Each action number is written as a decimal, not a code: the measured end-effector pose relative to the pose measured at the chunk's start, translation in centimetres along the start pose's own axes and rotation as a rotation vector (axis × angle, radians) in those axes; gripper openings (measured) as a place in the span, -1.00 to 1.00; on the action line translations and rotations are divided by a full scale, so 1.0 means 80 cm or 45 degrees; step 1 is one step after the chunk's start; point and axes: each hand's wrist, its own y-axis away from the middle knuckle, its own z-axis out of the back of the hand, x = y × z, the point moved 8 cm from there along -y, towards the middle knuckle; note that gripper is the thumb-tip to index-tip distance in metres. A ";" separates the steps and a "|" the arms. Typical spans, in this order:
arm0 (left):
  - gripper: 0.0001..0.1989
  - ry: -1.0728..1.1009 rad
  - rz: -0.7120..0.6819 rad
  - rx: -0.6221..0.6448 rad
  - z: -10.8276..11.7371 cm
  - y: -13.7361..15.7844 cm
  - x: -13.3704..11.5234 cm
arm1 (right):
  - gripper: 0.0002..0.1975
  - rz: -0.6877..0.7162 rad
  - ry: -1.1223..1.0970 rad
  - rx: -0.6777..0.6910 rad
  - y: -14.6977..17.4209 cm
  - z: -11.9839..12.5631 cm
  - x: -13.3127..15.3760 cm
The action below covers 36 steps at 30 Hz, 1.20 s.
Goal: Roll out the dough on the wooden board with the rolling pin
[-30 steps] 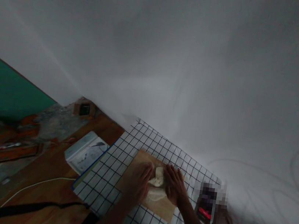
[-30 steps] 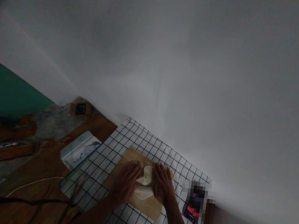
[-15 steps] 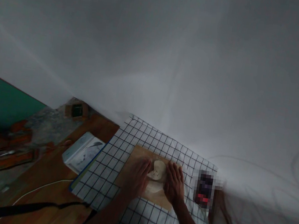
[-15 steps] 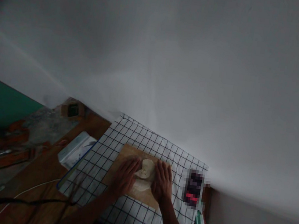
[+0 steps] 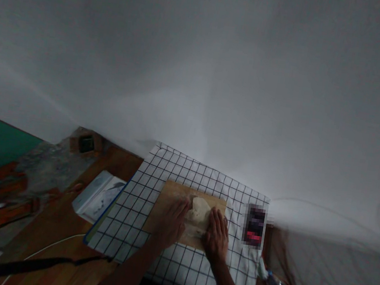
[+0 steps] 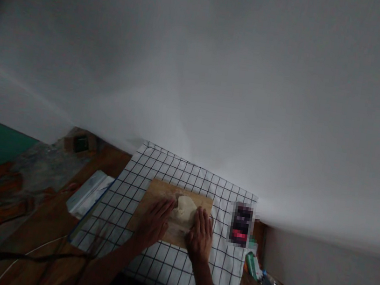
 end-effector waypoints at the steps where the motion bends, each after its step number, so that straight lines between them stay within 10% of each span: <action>1: -0.31 0.000 -0.003 0.002 0.001 0.001 -0.001 | -0.38 -0.022 -0.010 -0.004 0.005 0.000 0.001; 12: -0.38 0.035 0.043 -0.073 -0.004 0.004 0.000 | -0.35 0.085 0.077 0.019 -0.021 0.001 -0.001; 23: -0.31 0.006 0.293 -0.079 0.004 -0.006 0.009 | -0.23 0.530 0.148 0.496 -0.121 -0.012 0.008; 36: -0.29 -0.093 0.339 -0.134 -0.005 -0.001 0.010 | -0.26 0.511 0.019 0.279 -0.108 -0.018 -0.008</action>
